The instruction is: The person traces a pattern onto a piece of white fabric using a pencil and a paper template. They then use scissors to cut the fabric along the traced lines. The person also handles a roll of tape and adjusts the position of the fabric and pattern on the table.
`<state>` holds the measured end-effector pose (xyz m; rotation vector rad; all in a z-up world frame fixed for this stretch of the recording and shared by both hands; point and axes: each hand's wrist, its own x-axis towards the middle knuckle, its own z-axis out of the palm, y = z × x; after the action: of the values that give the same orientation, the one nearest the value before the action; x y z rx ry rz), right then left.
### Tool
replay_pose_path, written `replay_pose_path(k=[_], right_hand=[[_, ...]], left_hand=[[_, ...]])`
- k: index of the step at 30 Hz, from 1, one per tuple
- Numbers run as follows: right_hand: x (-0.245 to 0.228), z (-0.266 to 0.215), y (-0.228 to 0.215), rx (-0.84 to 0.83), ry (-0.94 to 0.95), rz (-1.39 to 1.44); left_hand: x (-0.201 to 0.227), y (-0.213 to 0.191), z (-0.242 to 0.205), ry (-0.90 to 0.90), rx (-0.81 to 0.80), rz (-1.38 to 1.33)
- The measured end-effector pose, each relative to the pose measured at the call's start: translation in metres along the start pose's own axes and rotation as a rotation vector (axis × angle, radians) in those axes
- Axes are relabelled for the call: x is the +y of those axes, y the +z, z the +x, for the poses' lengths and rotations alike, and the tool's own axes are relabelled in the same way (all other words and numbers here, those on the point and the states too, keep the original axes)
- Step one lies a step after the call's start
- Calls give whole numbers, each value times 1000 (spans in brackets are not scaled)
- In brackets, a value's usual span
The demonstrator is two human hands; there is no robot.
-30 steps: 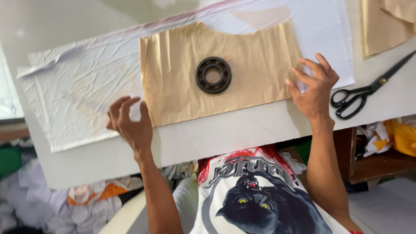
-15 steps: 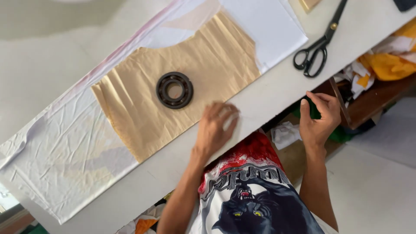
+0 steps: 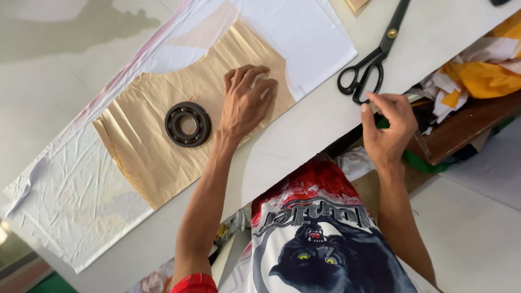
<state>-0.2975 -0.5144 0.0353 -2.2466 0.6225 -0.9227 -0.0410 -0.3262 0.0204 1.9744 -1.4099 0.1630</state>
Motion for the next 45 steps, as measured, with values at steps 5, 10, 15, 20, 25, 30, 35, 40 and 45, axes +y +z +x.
replay_pose_path(k=[5, 10, 15, 20, 25, 30, 35, 40, 45], right_hand=[[19, 28, 3, -46, -52, -78], [30, 47, 15, -93, 41, -122], [24, 49, 21, -49, 41, -292], [14, 43, 22, -96, 51, -323], [-5, 50, 30, -101, 158, -403], [-9, 28, 38, -14, 100, -364], [-12, 33, 43, -23, 134, -437], [-13, 38, 46, -77, 320, -471], [17, 35, 52, -95, 383, -525]], left_hand=[[14, -14, 13, -18, -54, -44], [15, -14, 14, 8, -47, -22], [15, -13, 10, -7, -53, -35], [-20, 5, -3, 24, -173, 20], [-32, -28, 30, 147, -160, -61], [-39, -6, 48, 479, -479, 17], [-28, 11, 70, 839, -508, 160], [-31, 22, 69, 802, -515, 165], [-41, 20, 68, 767, -523, 146]])
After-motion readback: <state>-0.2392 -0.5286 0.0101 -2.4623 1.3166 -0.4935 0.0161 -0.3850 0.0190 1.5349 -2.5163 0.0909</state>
